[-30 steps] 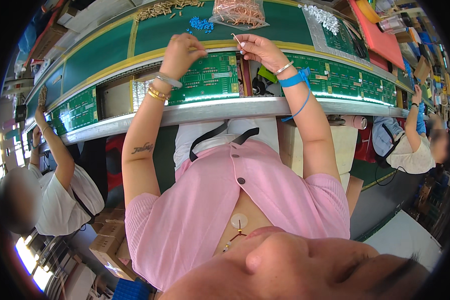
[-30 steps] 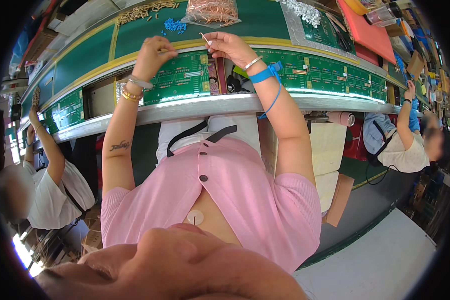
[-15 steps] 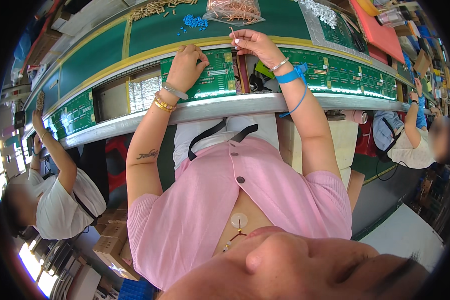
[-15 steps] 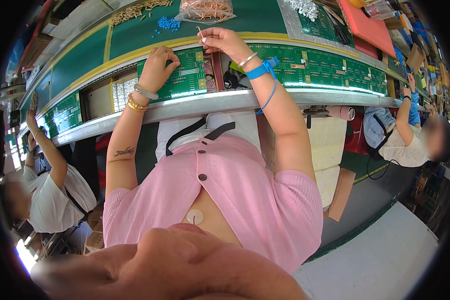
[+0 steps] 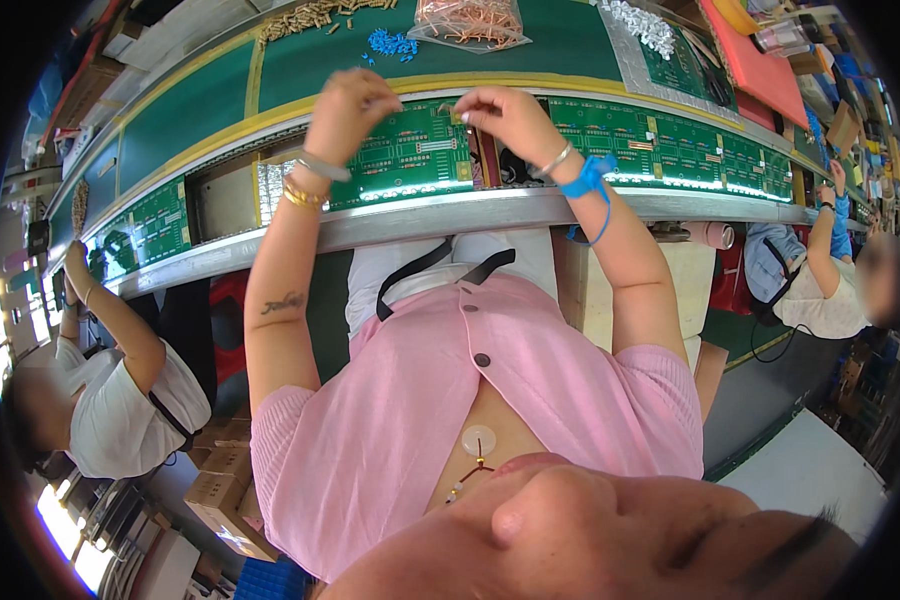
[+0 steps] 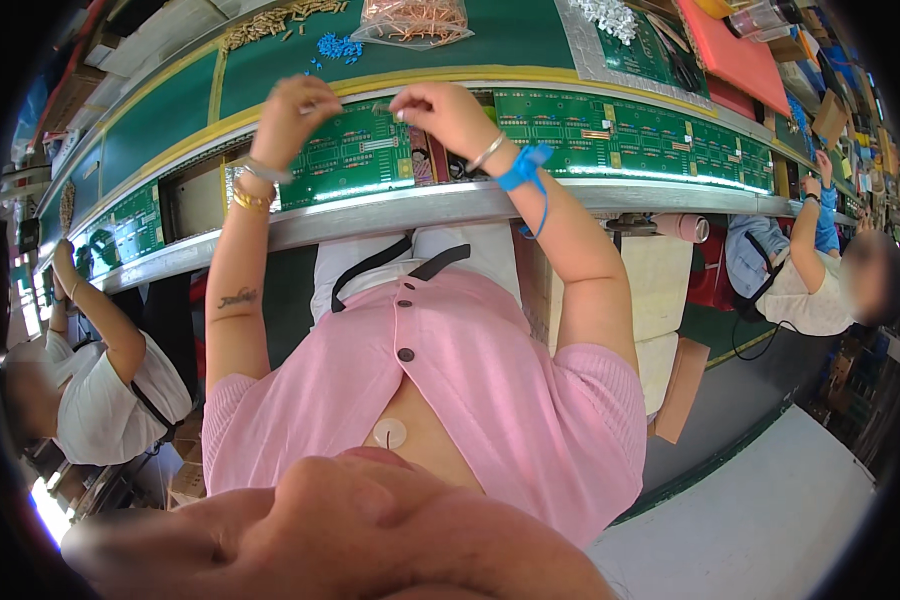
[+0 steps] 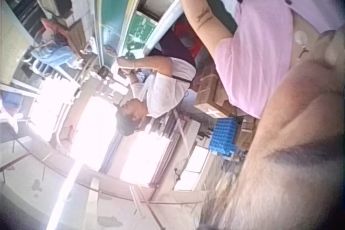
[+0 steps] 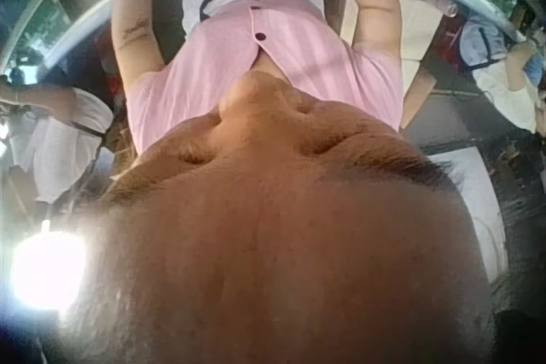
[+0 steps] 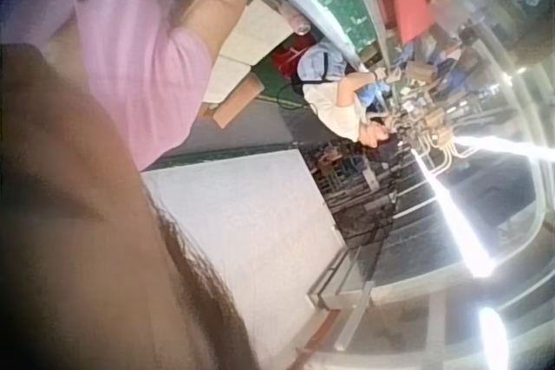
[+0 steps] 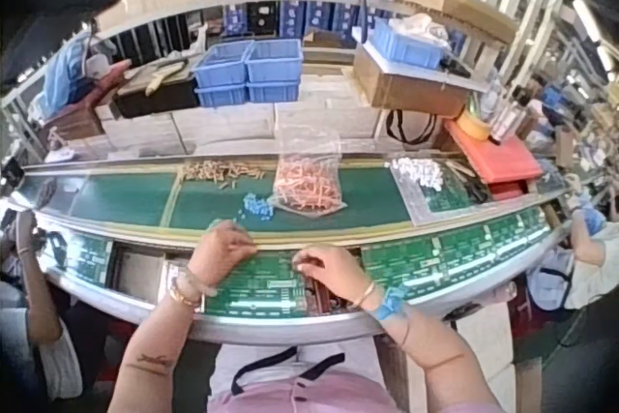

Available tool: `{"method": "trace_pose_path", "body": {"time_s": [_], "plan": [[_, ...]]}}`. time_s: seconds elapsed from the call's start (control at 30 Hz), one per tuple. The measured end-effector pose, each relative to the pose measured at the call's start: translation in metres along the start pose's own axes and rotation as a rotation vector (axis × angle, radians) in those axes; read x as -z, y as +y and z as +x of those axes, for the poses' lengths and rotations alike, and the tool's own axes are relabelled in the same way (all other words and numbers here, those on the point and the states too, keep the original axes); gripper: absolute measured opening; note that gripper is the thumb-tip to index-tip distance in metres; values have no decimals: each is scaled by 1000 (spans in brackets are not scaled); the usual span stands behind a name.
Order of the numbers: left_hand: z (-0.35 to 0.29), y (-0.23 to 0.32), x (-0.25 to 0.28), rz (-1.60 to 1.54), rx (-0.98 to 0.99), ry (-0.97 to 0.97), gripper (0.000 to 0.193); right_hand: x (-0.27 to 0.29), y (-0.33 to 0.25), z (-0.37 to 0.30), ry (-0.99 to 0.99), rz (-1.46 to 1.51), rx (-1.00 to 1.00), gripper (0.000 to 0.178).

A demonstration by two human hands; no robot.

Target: The recorder is assembling electronic components on a printed circuit board at an industrial assembly line.

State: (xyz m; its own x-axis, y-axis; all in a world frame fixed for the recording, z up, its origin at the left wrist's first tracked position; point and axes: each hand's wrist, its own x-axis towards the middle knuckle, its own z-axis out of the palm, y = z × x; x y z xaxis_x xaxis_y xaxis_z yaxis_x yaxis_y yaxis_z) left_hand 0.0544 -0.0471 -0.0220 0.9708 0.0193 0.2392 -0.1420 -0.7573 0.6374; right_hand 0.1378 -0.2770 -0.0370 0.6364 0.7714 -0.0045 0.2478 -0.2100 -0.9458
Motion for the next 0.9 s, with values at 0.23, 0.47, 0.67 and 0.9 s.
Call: {"method": "trace_pose_path", "body": {"time_s": [0.23,0.47,0.67,0.9], "plan": [[15,-34,5,615,-154,123,16,-31,-8,-22,80,-660,345,10],[5,-33,2,561,-145,177,17,-36,-8,-17,86,-732,436,11],[-5,-36,8,436,-147,190,15,-33,-6,-21,33,-900,544,17],[-7,-40,9,313,-138,230,9,-28,-13,-46,15,-1018,434,39]]}}
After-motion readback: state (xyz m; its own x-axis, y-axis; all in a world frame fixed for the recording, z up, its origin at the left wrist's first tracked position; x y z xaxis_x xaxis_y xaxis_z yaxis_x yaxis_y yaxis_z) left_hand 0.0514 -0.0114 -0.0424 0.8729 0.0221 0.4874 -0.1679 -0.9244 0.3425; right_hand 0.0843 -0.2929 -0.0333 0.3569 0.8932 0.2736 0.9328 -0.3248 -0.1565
